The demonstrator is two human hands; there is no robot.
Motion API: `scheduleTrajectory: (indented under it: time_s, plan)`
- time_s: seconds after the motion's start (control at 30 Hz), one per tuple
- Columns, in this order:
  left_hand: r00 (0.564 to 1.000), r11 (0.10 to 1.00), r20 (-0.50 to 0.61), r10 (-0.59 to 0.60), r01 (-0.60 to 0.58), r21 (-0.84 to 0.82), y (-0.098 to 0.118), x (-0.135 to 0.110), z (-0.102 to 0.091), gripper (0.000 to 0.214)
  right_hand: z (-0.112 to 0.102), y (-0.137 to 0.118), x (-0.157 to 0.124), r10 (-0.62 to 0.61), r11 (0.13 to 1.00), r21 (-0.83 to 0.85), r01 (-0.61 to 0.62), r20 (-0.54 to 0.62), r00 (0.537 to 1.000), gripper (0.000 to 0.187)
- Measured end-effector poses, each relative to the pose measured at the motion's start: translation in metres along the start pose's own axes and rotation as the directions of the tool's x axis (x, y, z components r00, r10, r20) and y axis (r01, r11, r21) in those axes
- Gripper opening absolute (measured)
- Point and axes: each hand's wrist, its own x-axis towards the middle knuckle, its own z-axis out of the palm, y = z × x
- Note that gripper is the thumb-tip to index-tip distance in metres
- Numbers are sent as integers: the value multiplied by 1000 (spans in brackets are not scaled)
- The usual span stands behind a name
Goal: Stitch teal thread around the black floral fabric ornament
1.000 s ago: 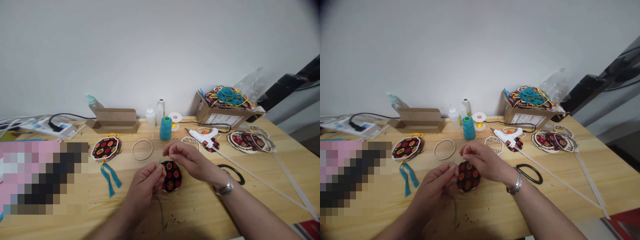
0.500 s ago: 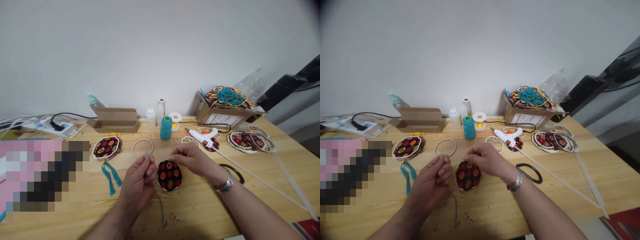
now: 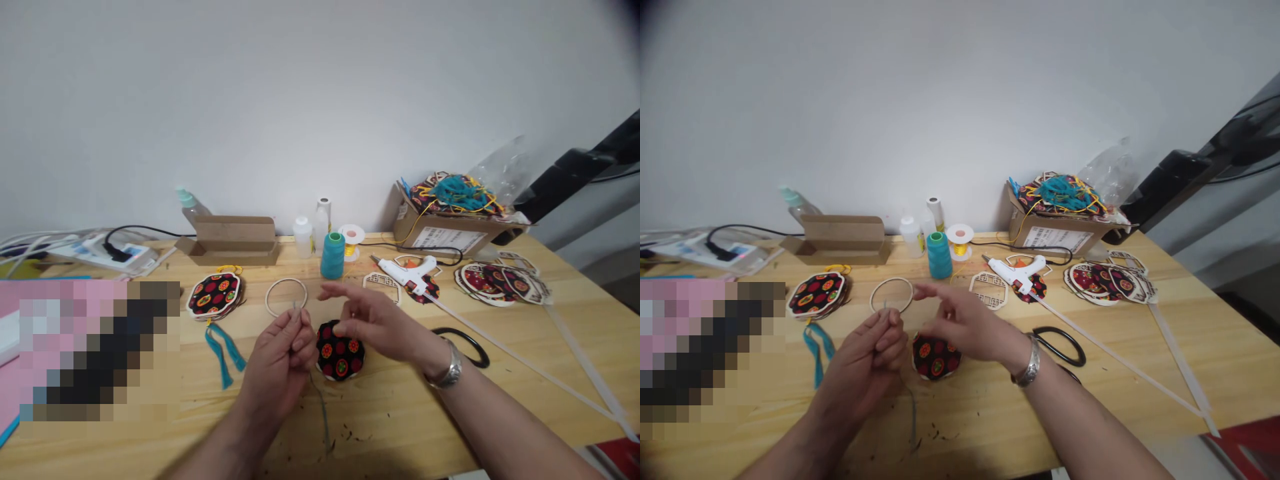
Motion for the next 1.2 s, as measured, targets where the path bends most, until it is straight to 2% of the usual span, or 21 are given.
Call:
scheduleTrajectory:
  time_s: [0.07,0.1,0.17,0.23,0.4,0.57,0.7,0.83,0.97,1.07,1.2]
  plan:
    - [1000,1000,12,-6,6,5,0,0,0,15,6,-1,-1,21,1000,-5,-20,164,986,58]
    - [1000,1000,13,-9,9,8,0,-1,0,15,8,-1,-2,49,998,-35,-43,209,977,52]
    - [1000,1000,9,-10,10,3,1,-1,1,15,9,-2,-2,121,988,-122,-96,217,969,28]
    - [1000,1000,3,-11,11,-8,1,-1,1,14,5,-2,-1,178,972,-178,-152,137,975,12]
    - [1000,999,-7,-8,7,-35,2,-1,1,11,-10,-2,2,111,981,-148,-127,-111,988,18]
    - [1000,998,-22,-15,13,-64,2,1,0,10,-18,-5,2,138,990,9,-141,-259,956,21]
    - [999,996,-30,-23,21,-87,3,2,0,9,-24,-1,1,139,977,202,-67,-366,920,24]
    - [999,997,-43,-25,21,-78,3,1,0,10,-32,2,1,101,946,317,72,-497,862,20]
    - [998,999,-63,9,-12,-39,3,1,-1,9,-38,-2,2,45,933,300,199,-646,762,17]
    - [986,994,-124,107,-106,16,5,2,0,6,-41,-4,2,2,933,244,264,-738,675,14]
    - [936,958,-204,286,-277,74,7,3,1,5,-44,-6,-1,-112,941,98,325,-813,571,10]
